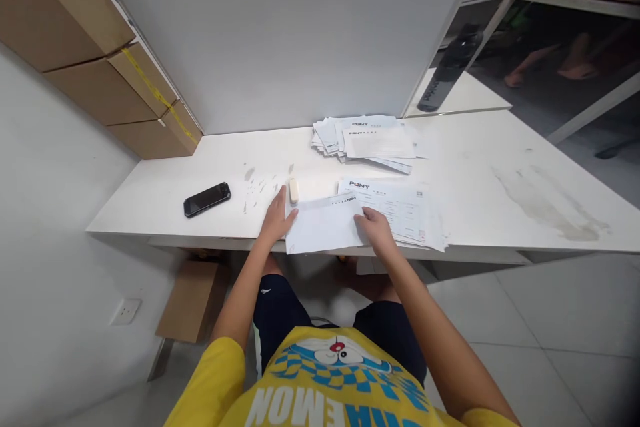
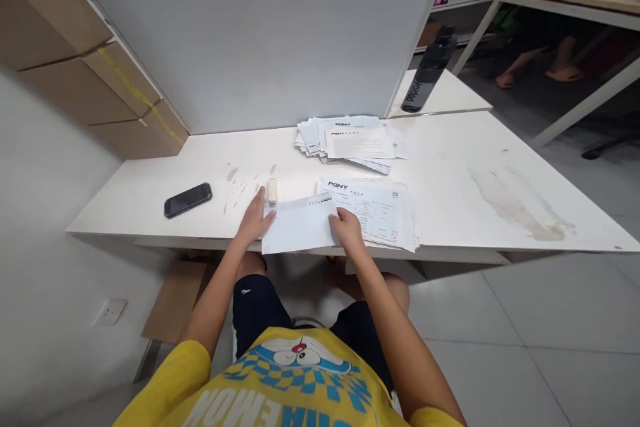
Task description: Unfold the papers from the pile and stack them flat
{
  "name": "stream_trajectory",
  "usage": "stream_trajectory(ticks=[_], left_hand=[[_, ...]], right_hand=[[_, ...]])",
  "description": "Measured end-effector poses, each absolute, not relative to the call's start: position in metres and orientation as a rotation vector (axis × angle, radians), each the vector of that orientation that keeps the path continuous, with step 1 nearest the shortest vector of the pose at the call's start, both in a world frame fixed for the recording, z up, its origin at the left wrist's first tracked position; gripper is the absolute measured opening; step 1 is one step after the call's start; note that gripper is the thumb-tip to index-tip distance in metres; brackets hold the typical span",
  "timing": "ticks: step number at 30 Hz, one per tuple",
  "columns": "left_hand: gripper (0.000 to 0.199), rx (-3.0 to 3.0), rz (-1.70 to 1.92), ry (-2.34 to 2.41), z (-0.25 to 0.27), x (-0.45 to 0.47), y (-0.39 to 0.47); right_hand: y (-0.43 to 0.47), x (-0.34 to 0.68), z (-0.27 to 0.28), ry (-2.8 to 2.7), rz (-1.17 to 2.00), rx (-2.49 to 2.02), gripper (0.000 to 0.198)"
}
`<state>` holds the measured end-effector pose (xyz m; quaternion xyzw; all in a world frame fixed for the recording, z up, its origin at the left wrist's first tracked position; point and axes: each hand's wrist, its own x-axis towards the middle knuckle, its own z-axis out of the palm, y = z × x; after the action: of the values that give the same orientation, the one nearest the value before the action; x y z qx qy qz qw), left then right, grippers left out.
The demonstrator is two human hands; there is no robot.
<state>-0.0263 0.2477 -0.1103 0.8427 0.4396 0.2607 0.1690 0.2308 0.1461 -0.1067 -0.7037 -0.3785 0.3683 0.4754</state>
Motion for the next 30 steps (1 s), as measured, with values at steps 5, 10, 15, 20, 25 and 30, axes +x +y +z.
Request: stream_trajectory(ticks=[5,10,15,20,25,30], left_hand=[[0.068,2.564,0.498,1.299,-0.111,-0.024,0.241],[0.062,2.628,0.524,1.275,-0.104,-0.022,0.234],[0.052,2.7,0.653,1.219,-0.099,-0.019,0.23],[0.043,2.659,0.777,1.237,-0.108,-0.019,0.236],[0.046,2.687,0.787,1.268,-0.115,-0.015,0.238],[0.047,2.707,0.787,1.275,-0.11,-0.012,0.231]], right_hand=[[0.147,0.23,-0.111,-0.85,0.904,-1.682,0.031],[0.144,0.23,-0.11,-0.756,0.984,-1.6,0.032],[0.141,0.232,-0.106,-0.68,1.101,-1.485,0.038],[0.138,0.233,-0.107,-0.7,1.096,-1.463,0.042],[0.138,0.234,-0.111,-0.743,1.051,-1.466,0.044],[0.138,0.229,-0.115,-0.717,1.007,-1.447,0.042]])
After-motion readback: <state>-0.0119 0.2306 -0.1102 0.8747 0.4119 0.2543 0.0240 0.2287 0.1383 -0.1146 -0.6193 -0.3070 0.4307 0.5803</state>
